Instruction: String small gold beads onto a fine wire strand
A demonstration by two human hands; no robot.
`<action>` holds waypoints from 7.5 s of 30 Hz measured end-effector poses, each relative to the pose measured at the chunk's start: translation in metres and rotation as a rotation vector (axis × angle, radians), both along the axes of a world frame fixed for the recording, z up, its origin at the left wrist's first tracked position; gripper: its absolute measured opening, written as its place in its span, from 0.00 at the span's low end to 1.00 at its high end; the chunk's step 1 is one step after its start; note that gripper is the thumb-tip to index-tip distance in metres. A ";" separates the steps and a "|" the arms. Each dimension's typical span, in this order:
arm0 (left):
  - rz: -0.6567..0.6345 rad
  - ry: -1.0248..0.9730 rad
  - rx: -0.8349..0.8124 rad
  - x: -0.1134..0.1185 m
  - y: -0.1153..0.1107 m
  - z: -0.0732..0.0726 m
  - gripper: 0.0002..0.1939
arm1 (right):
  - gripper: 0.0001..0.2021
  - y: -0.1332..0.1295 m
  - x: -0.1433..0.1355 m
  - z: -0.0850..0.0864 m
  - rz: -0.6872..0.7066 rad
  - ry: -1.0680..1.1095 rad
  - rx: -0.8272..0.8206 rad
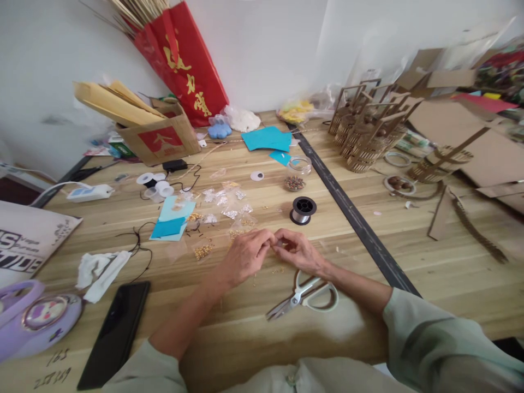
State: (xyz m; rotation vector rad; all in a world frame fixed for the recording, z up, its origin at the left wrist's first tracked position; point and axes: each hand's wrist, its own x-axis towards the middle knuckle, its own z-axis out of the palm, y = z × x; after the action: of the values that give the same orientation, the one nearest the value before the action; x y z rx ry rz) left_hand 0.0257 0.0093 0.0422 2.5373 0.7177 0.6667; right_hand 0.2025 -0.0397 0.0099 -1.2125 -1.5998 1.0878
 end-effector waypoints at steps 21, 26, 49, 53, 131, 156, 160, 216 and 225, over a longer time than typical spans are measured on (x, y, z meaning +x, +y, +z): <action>0.131 -0.321 -0.351 -0.006 0.004 0.027 0.05 | 0.18 0.004 0.000 0.032 0.056 0.184 -0.059; 0.109 -0.280 -0.325 -0.005 0.003 0.025 0.06 | 0.13 0.009 -0.006 0.031 0.040 0.217 -0.039; 0.108 -0.246 -0.301 -0.002 0.007 0.016 0.08 | 0.07 0.006 0.005 0.034 0.085 -0.355 0.407; 0.105 -0.228 -0.303 -0.003 0.006 0.014 0.08 | 0.06 0.006 0.006 0.034 0.084 -0.340 0.389; 0.092 0.426 -0.009 -0.031 0.008 -0.025 0.10 | 0.07 0.017 0.048 0.042 0.565 -0.989 0.141; 0.029 0.256 -0.014 -0.029 0.003 -0.042 0.06 | 0.07 0.016 0.051 0.042 0.561 -0.985 0.179; 0.047 0.267 -0.019 -0.030 0.003 -0.039 0.06 | 0.08 0.016 0.049 0.053 0.530 -0.942 0.182; -0.235 0.420 -0.254 -0.045 0.004 -0.016 0.07 | 0.07 0.024 0.053 0.038 0.582 -0.990 0.111; -0.324 0.413 -0.351 -0.048 0.005 -0.007 0.06 | 0.07 0.024 0.055 0.035 0.571 -1.004 0.131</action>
State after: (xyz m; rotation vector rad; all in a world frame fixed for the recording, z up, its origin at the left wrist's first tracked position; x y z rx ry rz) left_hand -0.0224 0.0142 0.0349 2.3940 0.4775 -0.0916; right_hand 0.2579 -0.0156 0.0446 -1.3283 -2.8617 0.6646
